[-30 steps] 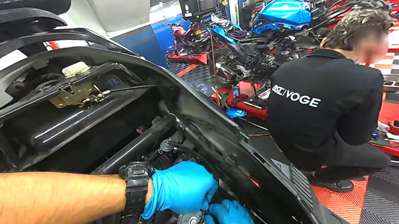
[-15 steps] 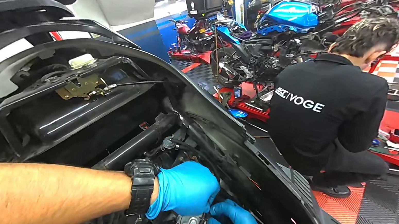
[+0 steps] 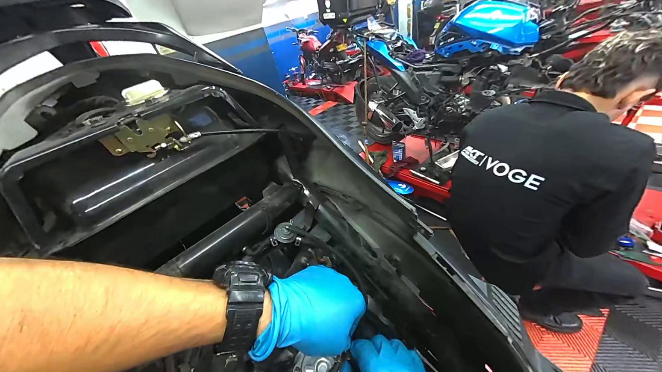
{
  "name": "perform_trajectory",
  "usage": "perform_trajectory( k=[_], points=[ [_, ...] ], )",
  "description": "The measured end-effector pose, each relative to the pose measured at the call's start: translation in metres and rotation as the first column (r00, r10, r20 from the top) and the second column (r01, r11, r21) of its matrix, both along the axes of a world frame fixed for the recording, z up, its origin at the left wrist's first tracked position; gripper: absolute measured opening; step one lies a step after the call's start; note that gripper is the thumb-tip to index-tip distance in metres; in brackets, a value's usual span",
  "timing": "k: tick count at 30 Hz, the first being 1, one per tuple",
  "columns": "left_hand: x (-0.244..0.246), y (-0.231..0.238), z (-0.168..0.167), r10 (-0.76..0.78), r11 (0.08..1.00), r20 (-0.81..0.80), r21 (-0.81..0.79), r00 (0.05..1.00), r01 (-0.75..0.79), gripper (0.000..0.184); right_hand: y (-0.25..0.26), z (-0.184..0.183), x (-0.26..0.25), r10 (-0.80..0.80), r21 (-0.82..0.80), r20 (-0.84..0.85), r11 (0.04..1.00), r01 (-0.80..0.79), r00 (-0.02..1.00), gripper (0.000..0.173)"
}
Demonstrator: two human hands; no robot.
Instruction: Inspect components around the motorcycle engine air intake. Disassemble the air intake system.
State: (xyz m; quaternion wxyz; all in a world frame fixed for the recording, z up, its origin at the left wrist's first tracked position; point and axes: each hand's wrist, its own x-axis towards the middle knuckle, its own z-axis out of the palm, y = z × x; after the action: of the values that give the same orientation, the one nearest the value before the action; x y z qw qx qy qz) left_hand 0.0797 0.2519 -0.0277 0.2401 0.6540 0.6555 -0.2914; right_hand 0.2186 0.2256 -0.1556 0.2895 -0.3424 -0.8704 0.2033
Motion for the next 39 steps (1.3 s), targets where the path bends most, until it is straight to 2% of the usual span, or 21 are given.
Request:
perform_trajectory(
  k=[3,7,13,18,20,24,26,28,31,35,39],
  points=[
    [0.001,0.0,0.001,0.017,1.0,-0.011,-0.01,1.0,-0.017,0.019,-0.001,-0.005,0.0,-0.015,0.081,-0.013,0.997,0.016,1.0,0.019],
    [0.001,0.001,0.001,0.034,0.999,0.004,-0.019,0.999,-0.034,0.018,0.007,-0.018,0.003,0.064,0.052,-0.13,0.997,-0.058,0.989,0.019],
    [0.002,0.001,0.001,0.045,0.999,0.007,-0.029,0.999,-0.045,0.017,0.001,-0.015,-0.003,0.0,0.027,-0.143,1.0,0.004,0.99,0.018],
    [0.001,-0.001,0.0,0.047,0.999,0.044,-0.026,0.998,-0.046,0.014,0.001,-0.007,-0.001,0.02,-0.143,-0.161,0.989,-0.043,0.987,0.015],
    [0.001,-0.002,-0.001,0.034,0.999,0.053,-0.019,0.998,-0.033,0.014,0.005,-0.01,0.003,0.015,-0.246,-0.228,0.967,-0.073,0.973,0.016],
    [0.0,-0.001,-0.001,0.045,0.999,0.051,-0.007,0.998,-0.044,0.014,0.015,-0.017,0.011,0.052,-0.46,-0.314,0.865,-0.2,0.948,0.022],
    [-0.002,0.001,0.0,0.061,0.998,0.053,-0.011,0.997,-0.061,0.015,0.026,-0.02,0.015,0.115,-0.56,-0.372,0.763,-0.321,0.921,0.021],
    [-0.001,0.001,0.002,0.039,0.999,0.058,-0.009,0.998,-0.038,0.015,0.036,-0.022,0.02,0.169,-0.647,-0.44,0.622,-0.441,0.882,0.018],
    [0.001,-0.002,0.001,-0.061,0.998,0.07,0.032,0.996,0.059,0.014,0.044,-0.021,0.021,0.166,-0.708,-0.508,0.478,-0.52,0.845,0.014],
    [0.004,-0.005,0.0,-0.136,0.99,0.075,0.057,0.988,0.132,0.013,0.05,-0.024,0.015,0.196,-0.711,-0.53,0.427,-0.558,0.825,0.008],
    [0.005,-0.007,-0.003,-0.137,0.99,0.087,0.041,0.987,0.134,0.015,0.053,-0.026,0.015,0.315,-0.681,-0.472,0.463,-0.567,0.824,0.013]
  ],
)
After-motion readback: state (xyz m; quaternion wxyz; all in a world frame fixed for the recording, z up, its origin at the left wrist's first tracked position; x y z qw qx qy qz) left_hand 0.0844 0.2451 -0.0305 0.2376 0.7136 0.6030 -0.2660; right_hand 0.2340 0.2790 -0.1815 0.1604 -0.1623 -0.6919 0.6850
